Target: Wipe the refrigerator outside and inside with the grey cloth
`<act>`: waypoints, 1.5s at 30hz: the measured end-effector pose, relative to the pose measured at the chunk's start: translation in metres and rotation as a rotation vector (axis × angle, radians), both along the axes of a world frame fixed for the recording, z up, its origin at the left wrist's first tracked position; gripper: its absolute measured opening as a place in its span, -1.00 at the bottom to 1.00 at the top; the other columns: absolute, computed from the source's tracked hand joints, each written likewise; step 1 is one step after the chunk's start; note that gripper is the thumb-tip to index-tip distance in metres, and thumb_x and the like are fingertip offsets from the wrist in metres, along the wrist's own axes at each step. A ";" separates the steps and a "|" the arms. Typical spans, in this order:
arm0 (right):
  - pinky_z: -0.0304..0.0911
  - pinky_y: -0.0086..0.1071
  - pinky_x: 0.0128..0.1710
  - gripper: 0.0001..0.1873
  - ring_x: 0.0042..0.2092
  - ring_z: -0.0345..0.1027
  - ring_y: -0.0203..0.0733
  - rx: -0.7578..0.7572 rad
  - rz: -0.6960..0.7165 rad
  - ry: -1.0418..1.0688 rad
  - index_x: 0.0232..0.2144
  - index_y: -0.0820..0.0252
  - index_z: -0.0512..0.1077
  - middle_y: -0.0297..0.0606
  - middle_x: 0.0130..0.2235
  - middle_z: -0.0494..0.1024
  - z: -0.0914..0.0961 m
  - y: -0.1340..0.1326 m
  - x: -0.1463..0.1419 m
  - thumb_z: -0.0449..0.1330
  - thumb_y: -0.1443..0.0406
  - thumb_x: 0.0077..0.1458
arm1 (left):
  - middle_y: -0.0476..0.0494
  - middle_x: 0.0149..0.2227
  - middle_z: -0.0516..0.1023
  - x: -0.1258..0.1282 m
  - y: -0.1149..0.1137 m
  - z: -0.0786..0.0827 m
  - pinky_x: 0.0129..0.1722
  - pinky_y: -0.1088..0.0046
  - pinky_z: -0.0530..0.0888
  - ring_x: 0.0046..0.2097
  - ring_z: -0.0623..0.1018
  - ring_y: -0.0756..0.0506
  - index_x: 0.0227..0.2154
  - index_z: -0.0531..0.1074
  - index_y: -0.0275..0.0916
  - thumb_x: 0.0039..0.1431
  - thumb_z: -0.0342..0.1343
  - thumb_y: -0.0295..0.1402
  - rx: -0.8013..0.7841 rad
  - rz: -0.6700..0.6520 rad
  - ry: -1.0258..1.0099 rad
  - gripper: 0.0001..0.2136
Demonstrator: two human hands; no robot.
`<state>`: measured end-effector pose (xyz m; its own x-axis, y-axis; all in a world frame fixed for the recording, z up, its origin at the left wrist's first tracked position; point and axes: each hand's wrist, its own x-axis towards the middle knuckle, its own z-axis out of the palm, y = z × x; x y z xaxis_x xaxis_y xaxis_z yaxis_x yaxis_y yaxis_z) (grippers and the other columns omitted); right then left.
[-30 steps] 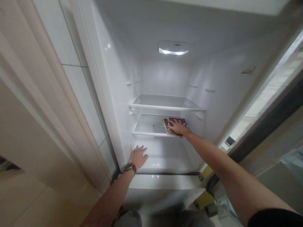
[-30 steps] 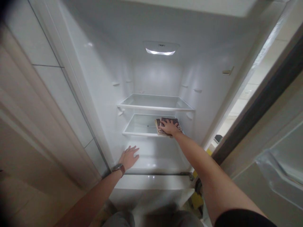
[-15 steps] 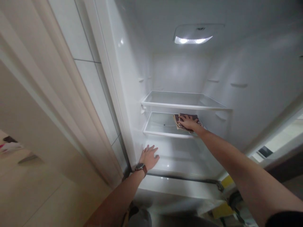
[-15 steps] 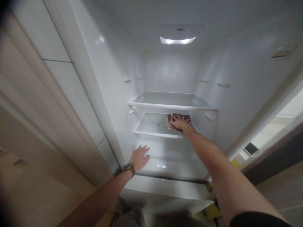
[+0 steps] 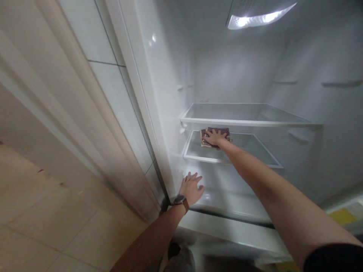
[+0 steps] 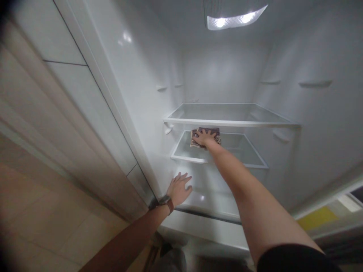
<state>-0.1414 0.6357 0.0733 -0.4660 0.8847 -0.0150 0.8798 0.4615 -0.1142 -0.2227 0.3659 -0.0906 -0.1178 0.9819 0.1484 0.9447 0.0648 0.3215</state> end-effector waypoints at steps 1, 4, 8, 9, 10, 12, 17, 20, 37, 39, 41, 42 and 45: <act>-0.32 0.60 0.25 -0.17 0.44 -0.24 0.56 -0.008 0.022 0.005 0.42 -0.26 0.08 -0.15 0.50 -0.04 0.000 -0.005 -0.011 -0.17 -0.29 0.20 | 0.01 0.41 0.26 0.000 0.000 0.001 0.38 0.03 0.19 0.45 0.13 -0.34 0.30 0.37 0.03 0.28 0.05 -0.15 -0.004 0.000 0.002 -0.48; -0.35 0.60 0.25 -0.15 0.45 -0.27 0.57 -0.032 0.073 0.014 0.43 -0.27 0.06 -0.18 0.50 -0.05 0.002 -0.022 -0.032 -0.15 -0.29 0.18 | 0.04 0.42 0.24 0.000 -0.001 0.003 0.38 0.04 0.18 0.46 0.11 -0.32 0.31 0.34 0.05 0.30 0.03 -0.14 -0.023 -0.003 0.017 -0.48; -0.38 0.60 0.26 -0.12 0.46 -0.31 0.56 -0.063 0.092 0.027 0.44 -0.24 0.05 -0.20 0.52 -0.10 0.005 -0.044 -0.037 -0.17 -0.30 0.17 | 0.07 0.42 0.24 0.001 0.000 0.002 0.39 0.08 0.18 0.46 0.12 -0.30 0.31 0.35 0.06 0.30 0.03 -0.16 -0.032 0.013 0.033 -0.49; -0.38 0.59 0.26 -0.12 0.46 -0.32 0.55 -0.070 0.094 0.031 0.45 -0.22 0.05 -0.20 0.52 -0.11 0.006 -0.050 -0.037 -0.17 -0.30 0.17 | 0.07 0.42 0.25 0.001 0.001 0.001 0.39 0.08 0.19 0.45 0.13 -0.30 0.30 0.36 0.06 0.30 0.04 -0.16 -0.026 0.019 0.034 -0.49; -0.39 0.59 0.27 -0.11 0.47 -0.33 0.54 -0.079 0.099 0.035 0.45 -0.20 0.04 -0.19 0.52 -0.13 0.008 -0.056 -0.036 -0.17 -0.29 0.17 | 0.07 0.41 0.27 0.000 0.001 0.001 0.38 0.09 0.19 0.45 0.14 -0.30 0.30 0.37 0.06 0.29 0.05 -0.16 -0.019 0.023 0.035 -0.50; -0.41 0.57 0.27 -0.10 0.47 -0.35 0.52 -0.098 0.109 0.041 0.46 -0.16 0.02 -0.17 0.52 -0.14 0.010 -0.072 -0.036 -0.17 -0.28 0.18 | 0.06 0.40 0.29 0.000 0.002 -0.001 0.38 0.09 0.20 0.44 0.16 -0.30 0.29 0.38 0.06 0.29 0.06 -0.17 -0.007 0.024 0.037 -0.50; -0.35 0.56 0.27 -0.05 0.46 -0.31 0.52 -0.101 0.125 0.062 0.46 -0.06 0.04 -0.09 0.51 -0.10 0.015 -0.115 -0.033 -0.21 -0.30 0.17 | 0.06 0.40 0.28 -0.001 0.003 -0.001 0.37 0.08 0.22 0.44 0.16 -0.31 0.27 0.40 0.04 0.30 0.07 -0.18 -0.012 0.020 0.036 -0.52; -0.28 0.53 0.28 -0.06 0.46 -0.29 0.54 -0.086 0.141 0.084 0.44 -0.03 0.08 -0.09 0.51 -0.09 0.016 -0.135 -0.029 -0.23 -0.29 0.17 | 0.02 0.40 0.30 -0.001 0.003 -0.002 0.36 0.08 0.22 0.44 0.17 -0.31 0.27 0.40 0.01 0.31 0.07 -0.19 -0.006 0.018 0.032 -0.53; -0.28 0.49 0.31 -0.16 0.46 -0.29 0.52 -0.056 0.102 0.124 0.44 0.05 0.10 -0.11 0.51 -0.06 0.009 -0.149 -0.041 -0.18 -0.13 0.23 | -0.02 0.40 0.28 -0.001 0.003 -0.003 0.35 0.05 0.23 0.43 0.17 -0.34 0.29 0.36 -0.01 0.34 0.07 -0.19 -0.013 0.005 0.062 -0.53; -0.30 0.48 0.32 -0.17 0.46 -0.29 0.51 -0.058 0.086 0.117 0.45 0.06 0.07 -0.10 0.51 -0.07 0.010 -0.137 -0.047 -0.18 -0.11 0.24 | -0.03 0.40 0.28 0.000 0.002 -0.002 0.34 0.05 0.23 0.44 0.16 -0.34 0.30 0.35 -0.01 0.34 0.06 -0.19 -0.015 0.002 0.064 -0.53; -0.30 0.49 0.32 -0.17 0.46 -0.29 0.51 -0.057 0.081 0.110 0.45 0.07 0.06 -0.09 0.51 -0.07 0.010 -0.125 -0.052 -0.17 -0.10 0.24 | -0.03 0.40 0.28 0.000 0.001 -0.001 0.34 0.05 0.23 0.44 0.16 -0.33 0.30 0.35 0.00 0.35 0.05 -0.19 -0.020 -0.001 0.068 -0.53; -0.29 0.49 0.31 -0.17 0.46 -0.28 0.52 -0.053 0.084 0.108 0.45 0.08 0.06 -0.08 0.50 -0.05 0.010 -0.119 -0.055 -0.17 -0.09 0.23 | -0.03 0.40 0.28 0.000 0.001 0.000 0.34 0.05 0.24 0.44 0.16 -0.33 0.30 0.35 0.00 0.35 0.05 -0.19 -0.022 -0.002 0.069 -0.52; -0.26 0.48 0.31 -0.17 0.45 -0.23 0.51 -0.039 0.091 0.103 0.45 0.09 0.05 -0.07 0.49 -0.01 0.009 -0.099 -0.062 -0.16 -0.08 0.23 | -0.02 0.41 0.26 -0.001 0.000 0.001 0.34 0.03 0.24 0.44 0.15 -0.35 0.31 0.34 0.00 0.33 0.06 -0.18 -0.026 -0.011 0.070 -0.50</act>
